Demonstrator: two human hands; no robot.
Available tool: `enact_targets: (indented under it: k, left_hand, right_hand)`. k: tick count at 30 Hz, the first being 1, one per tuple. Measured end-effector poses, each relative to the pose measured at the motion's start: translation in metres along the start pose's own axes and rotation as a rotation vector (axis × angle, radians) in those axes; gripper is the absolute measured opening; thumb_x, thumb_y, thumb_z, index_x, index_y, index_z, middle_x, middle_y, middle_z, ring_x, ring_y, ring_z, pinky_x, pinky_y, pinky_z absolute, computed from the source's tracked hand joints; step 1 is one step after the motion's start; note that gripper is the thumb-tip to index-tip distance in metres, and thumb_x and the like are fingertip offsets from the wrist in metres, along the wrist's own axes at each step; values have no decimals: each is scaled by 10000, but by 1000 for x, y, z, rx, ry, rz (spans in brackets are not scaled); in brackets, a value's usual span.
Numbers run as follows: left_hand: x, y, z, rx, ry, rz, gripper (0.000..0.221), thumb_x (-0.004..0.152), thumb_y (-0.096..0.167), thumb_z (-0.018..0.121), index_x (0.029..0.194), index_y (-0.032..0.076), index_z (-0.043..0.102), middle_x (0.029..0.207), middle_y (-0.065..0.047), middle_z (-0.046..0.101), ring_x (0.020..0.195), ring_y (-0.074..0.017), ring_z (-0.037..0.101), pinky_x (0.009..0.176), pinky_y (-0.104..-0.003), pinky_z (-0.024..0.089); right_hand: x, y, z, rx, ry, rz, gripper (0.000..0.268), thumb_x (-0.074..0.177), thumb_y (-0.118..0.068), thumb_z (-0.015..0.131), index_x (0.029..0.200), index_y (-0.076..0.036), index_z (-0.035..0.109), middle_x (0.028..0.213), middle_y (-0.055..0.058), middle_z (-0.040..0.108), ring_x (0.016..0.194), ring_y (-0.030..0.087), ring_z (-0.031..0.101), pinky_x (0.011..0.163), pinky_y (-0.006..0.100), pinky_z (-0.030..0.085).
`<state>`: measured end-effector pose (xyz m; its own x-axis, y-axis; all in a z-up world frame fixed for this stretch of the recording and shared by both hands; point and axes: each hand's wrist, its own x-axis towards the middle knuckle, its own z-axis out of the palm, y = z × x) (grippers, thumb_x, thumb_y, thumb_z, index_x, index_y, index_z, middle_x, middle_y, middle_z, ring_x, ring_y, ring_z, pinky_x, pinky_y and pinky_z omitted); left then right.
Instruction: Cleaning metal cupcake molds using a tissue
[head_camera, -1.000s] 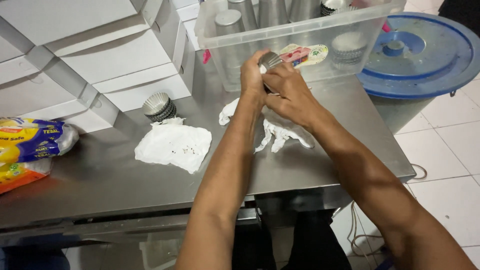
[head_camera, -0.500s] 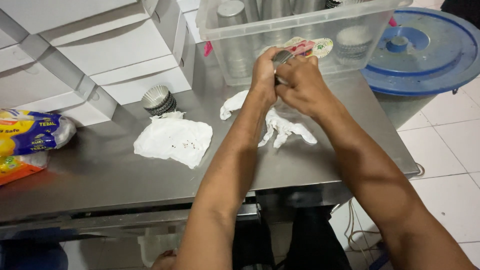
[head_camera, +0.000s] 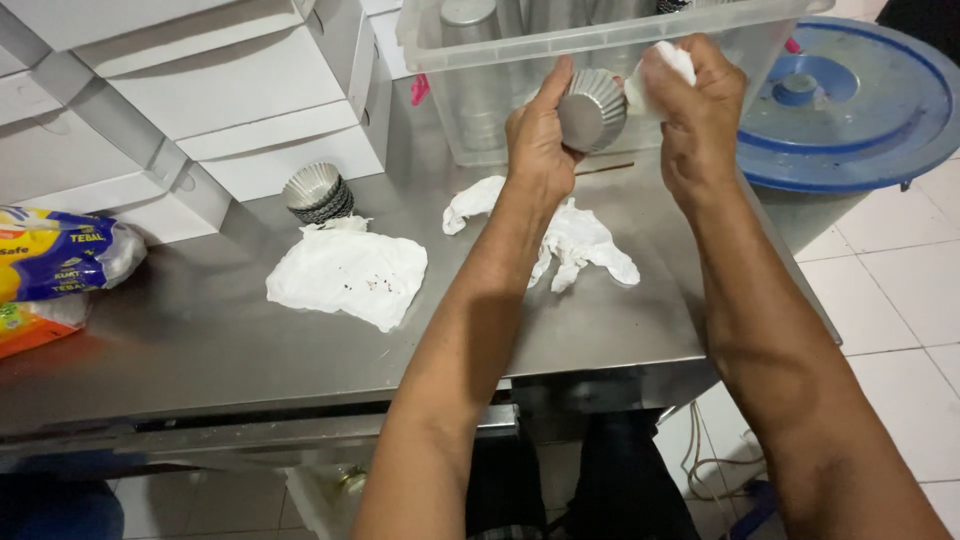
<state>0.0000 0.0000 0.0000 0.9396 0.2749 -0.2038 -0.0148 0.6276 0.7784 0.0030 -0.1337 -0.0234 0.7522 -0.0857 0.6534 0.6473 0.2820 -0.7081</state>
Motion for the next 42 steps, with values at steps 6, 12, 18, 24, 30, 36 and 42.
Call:
enact_targets:
  k: [6, 12, 18, 24, 30, 36, 42]
  left_hand:
    - [20, -15, -2, -172, 62, 22, 298, 691, 315, 867, 808, 105, 692, 727, -18, 659, 634, -216, 641, 532, -470, 567]
    - [-3, -3, 2, -165, -19, -45, 365, 945, 394, 635, 1217, 167, 723, 1067, 129, 696, 765, -73, 576, 667, -250, 430]
    - [-16, 4, 4, -92, -49, -113, 807, 821, 528, 455, 1561, 207, 442, 1638, 64, 431, 1318, -99, 486, 1056, -306, 353]
    - [35, -46, -1, -238, -270, 0, 369, 913, 420, 645, 1139, 131, 676, 893, 11, 696, 621, -176, 648, 532, -345, 519]
    - [16, -56, 3, -158, -362, 200, 240, 709, 121, 841, 910, 22, 754, 871, -42, 714, 745, -193, 697, 604, -334, 563]
    - [4, -46, 0, 88, -229, -45, 181, 900, 316, 659, 938, 139, 650, 747, -100, 672, 641, -253, 650, 614, -591, 622]
    - [-5, -25, -3, -115, -216, -279, 442, 926, 531, 542, 1162, 161, 600, 1063, -222, 624, 969, -390, 627, 809, -625, 571]
  right_hand:
    - [-13, -8, 18, -362, -267, -92, 411, 1073, -461, 534, 1267, -111, 628, 1315, 80, 528, 1100, 239, 585, 918, 376, 545]
    - [-19, 0, 24, -866, -426, -250, 550, 1149, -508, 307, 1616, -220, 270, 1333, 279, 311, 1300, 475, 371, 1044, 587, 379]
    - [-21, 1, 26, -838, -345, -206, 657, 1115, -564, 315, 1597, -120, 341, 1182, 185, 351, 1130, 330, 455, 974, 492, 450]
    - [-8, 16, 9, -862, -111, -424, 469, 1165, -320, 297, 1060, 17, 605, 922, 186, 596, 838, 323, 549, 670, 462, 378]
    - [-4, 20, -15, -643, 177, -261, 281, 1092, -187, 590, 852, -97, 477, 750, -23, 418, 742, 133, 417, 640, 391, 329]
    - [-16, 3, 6, -488, 19, -271, 241, 1135, -270, 610, 1000, -70, 604, 826, -23, 525, 785, 103, 475, 670, 310, 371]
    - [-7, 0, 6, -236, -27, -139, 271, 1122, -304, 583, 967, -82, 591, 817, -47, 509, 761, 76, 458, 689, 275, 373]
